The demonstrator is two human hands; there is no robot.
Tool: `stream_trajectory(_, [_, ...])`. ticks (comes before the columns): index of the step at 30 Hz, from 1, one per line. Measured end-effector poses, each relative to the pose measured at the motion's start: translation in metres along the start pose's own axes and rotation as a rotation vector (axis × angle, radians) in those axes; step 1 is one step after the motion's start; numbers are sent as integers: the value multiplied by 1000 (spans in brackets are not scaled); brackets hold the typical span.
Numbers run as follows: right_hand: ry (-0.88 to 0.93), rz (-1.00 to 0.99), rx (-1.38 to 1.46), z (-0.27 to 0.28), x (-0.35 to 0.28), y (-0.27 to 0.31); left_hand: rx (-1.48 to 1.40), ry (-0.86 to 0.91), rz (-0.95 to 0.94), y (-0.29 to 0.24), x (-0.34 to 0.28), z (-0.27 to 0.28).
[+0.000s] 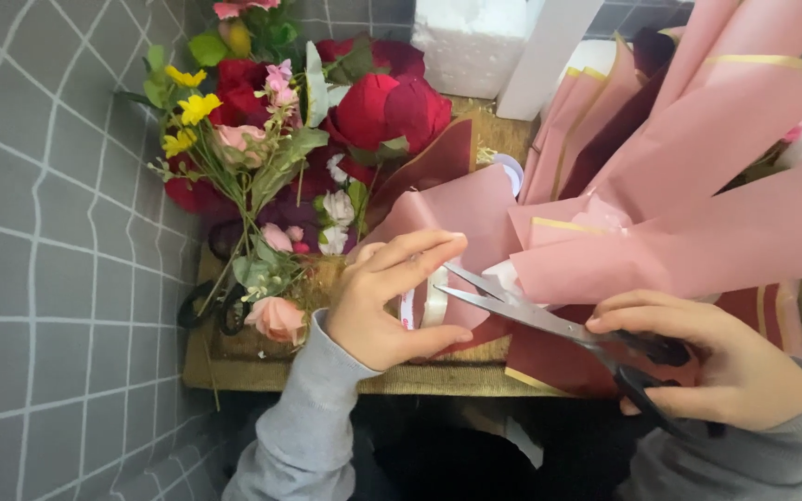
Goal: Wrapping a floral bouquet with decorative paper using scissors and tape.
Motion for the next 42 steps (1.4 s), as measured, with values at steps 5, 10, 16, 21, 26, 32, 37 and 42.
stream_trajectory(5, [-28, -47, -12, 0, 0, -6, -30, 55, 7, 0, -1, -6])
stream_trajectory(10, [-32, -21, -42, 3, 0, -5, -64, 64, 11, -3, 1, -9])
stream_trajectory(16, [-15, -40, -57, 3, -2, -4, -33, 58, 3, -1, 2, -8])
stream_trajectory(21, [-42, -105, -49, 5, -7, -8, 10, 54, -2, 1, 2, -7])
stream_trajectory(26, [-14, -78, -8, 5, -7, -7, -9, 63, -4, 1, 2, -7])
stream_trajectory(32, [-13, -17, -52, 5, -5, -3, 1, 71, -1, 1, 1, -7])
stream_trajectory(37, [-17, -83, -15, 4, -7, -6, 10, 70, 4, 1, 1, -6])
stream_trajectory(42, [28, -89, -57, 0, -4, -3, 10, 127, 20, 2, 0, -11])
Point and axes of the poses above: each hand's wrist, its own x-axis towards the middle knuckle, its own z-axis out of the back of the hand, y = z × x, the point moved 8 cm from there along x, towards the middle knuckle, and after that the axes turned 9 degrees about -y, right-handed, at the moved point
